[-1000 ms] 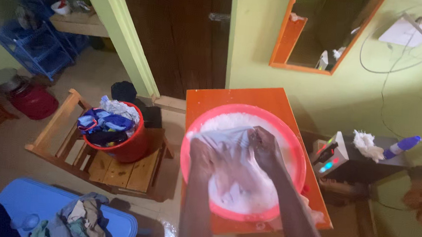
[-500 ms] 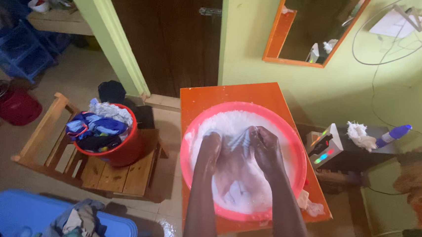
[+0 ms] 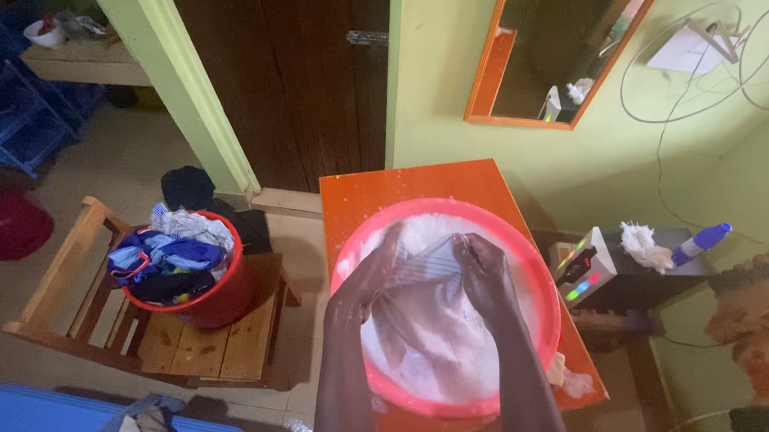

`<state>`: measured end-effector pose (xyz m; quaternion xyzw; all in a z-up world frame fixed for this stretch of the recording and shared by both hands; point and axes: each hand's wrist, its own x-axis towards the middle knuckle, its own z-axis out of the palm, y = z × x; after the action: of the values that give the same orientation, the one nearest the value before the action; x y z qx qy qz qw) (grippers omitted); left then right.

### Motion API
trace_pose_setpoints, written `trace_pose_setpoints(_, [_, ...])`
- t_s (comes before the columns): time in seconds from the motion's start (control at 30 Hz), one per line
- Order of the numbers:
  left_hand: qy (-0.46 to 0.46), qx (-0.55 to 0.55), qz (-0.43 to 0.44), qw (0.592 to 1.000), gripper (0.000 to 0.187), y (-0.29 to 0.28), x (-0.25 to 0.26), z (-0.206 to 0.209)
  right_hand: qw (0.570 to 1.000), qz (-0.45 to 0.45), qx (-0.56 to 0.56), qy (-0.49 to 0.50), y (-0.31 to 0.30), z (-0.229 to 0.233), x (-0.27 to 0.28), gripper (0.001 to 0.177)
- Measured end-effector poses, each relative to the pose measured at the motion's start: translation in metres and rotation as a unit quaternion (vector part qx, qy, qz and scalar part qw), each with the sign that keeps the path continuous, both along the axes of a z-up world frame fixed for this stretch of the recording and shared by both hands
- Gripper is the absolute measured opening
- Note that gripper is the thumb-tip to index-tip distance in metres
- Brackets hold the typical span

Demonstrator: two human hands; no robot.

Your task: The person hand washes a white garment in a pink basin filled with soapy water. They agitate the fabric, squeeze it, and add liquid detergent from a blue bottle before continuing to scrub and rinse the item.

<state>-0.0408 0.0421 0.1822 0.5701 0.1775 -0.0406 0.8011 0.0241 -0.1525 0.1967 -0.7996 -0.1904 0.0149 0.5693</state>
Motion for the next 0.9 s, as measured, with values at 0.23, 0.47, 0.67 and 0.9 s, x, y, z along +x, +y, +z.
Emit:
trace_pose_setpoints(0.23, [-0.077, 0.365, 0.008, 0.928, 0.035, -0.013, -0.017, 0.041, 0.999, 0.032, 0.032, 0.005, 0.006, -0.002, -0.007, 0.037])
trace_pose_setpoints(0.47, [-0.263, 0.432, 0.259, 0.823, 0.02, -0.025, -0.003, 0.02, 0.996, 0.067, 0.006, -0.057, 0.014, 0.005, -0.02, 0.032])
trace_pose_setpoints(0.67, [-0.148, 0.181, 0.237, 0.943, 0.024, -0.041, -0.009, 0.047, 0.986, 0.14, -0.089, 0.004, 0.004, 0.017, -0.019, 0.044])
trace_pose_setpoints(0.9, [-0.215, 0.226, 0.28, 0.908, 0.03, -0.041, 0.011, 0.025, 0.992, 0.119, 0.038, 0.03, -0.008, -0.005, -0.006, 0.019])
